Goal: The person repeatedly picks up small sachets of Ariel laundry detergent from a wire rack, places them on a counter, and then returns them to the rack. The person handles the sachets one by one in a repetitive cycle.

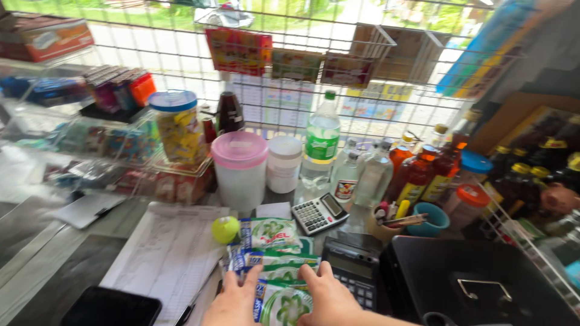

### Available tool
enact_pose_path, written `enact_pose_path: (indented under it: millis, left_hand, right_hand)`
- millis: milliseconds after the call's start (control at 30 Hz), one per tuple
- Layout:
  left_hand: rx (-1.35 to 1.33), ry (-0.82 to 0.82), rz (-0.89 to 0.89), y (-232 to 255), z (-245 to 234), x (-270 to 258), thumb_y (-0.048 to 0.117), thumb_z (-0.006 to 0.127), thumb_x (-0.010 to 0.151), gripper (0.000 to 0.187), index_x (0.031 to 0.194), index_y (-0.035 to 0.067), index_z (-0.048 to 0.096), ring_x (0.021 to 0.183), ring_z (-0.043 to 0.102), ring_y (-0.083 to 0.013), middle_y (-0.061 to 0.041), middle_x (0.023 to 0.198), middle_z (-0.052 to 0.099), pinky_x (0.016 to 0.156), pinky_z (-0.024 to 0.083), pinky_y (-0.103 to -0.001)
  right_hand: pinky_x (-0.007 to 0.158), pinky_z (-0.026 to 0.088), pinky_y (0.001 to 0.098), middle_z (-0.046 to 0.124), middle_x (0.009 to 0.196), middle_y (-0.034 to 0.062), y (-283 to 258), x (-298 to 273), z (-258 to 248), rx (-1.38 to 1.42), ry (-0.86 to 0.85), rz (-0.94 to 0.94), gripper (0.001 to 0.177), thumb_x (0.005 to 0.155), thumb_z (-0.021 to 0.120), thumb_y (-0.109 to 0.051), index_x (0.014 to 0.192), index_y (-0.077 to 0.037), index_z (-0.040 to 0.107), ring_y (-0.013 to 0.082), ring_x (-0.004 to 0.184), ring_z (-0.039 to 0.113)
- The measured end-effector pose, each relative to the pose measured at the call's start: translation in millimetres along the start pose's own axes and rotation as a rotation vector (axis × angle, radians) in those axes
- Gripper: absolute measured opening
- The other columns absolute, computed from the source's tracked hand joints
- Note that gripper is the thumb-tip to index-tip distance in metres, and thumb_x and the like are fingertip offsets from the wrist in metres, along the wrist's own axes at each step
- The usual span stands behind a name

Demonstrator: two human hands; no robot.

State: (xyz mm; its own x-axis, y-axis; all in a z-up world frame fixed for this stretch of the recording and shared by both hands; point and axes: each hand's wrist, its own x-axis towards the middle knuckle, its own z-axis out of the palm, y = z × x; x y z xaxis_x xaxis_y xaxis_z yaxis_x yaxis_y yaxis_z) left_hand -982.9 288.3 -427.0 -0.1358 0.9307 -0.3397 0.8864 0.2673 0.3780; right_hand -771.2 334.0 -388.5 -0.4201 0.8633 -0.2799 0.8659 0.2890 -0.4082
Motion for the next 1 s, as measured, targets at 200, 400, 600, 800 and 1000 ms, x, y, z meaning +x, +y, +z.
enact_pose_path:
  millis: [200,400,600,800,1000]
  left_hand:
    - [-0.057,-0.011,-0.07,10.4,-9.6,-20.3,0.026,0.093,0.066,0.126,0.159,0.042,0.009,0.121,0.064,-0.0392,-0.017,0.146,0.032,0.108,0.053,-0.044]
    - [-0.154,0.138,0.001,4.5,13.0,-35.8,0.021,0.09,0.066,0.131,0.162,0.039,0.003,0.117,0.062,-0.0406,-0.018,0.127,0.052,0.103,0.052,-0.045]
    - [-0.258,0.306,0.117,4.3,31.5,-53.7,0.022,0.084,0.068,0.071,0.133,0.019,0.054,0.107,0.069,-0.0352,-0.013,0.105,0.072,0.093,0.055,-0.043]
    - [-0.354,0.315,0.288,59.4,30.1,-93.2,0.024,0.084,0.073,0.046,0.117,0.017,0.072,0.095,0.072,-0.0275,-0.013,0.102,0.075,0.082,0.055,-0.039]
    - [-0.945,-0.265,0.701,238.6,24.5,-137.2,0.006,0.074,0.082,0.032,0.114,0.007,0.072,0.092,0.074,-0.0139,-0.006,0.103,0.08,0.085,0.062,-0.034]
  right_hand:
    - [0.101,0.048,0.0435,0.065,0.117,0.009,9.7,-12.7,8.2,0.034,0.069,-0.001,0.055,0.076,0.082,-0.018,0.124,-0.021,0.057,0.0329,0.121,0.06]
    - [0.097,0.05,0.042,0.068,0.116,0.0128,21.3,-26.1,15.7,0.107,0.117,-0.038,0.034,0.081,0.078,-0.022,0.112,-0.014,0.068,0.0342,0.117,0.062]
    - [0.087,0.053,0.0395,0.073,0.104,0.0128,27.4,-61.7,13.4,0.355,0.115,-0.091,0.032,0.083,0.076,-0.02,0.111,-0.011,0.063,0.0291,0.101,0.069]
    - [0.066,0.054,0.0349,0.071,0.088,0.0097,66.5,-131.4,-22.1,0.598,0.086,0.023,0.024,0.087,0.074,-0.019,0.106,-0.009,0.063,0.0176,0.074,0.066]
    - [0.072,0.058,0.0342,0.077,0.094,0.0041,173.9,-280.0,-108.0,1.001,0.261,0.054,0.022,0.085,0.078,-0.024,0.1,-0.012,0.068,0.0147,0.083,0.07]
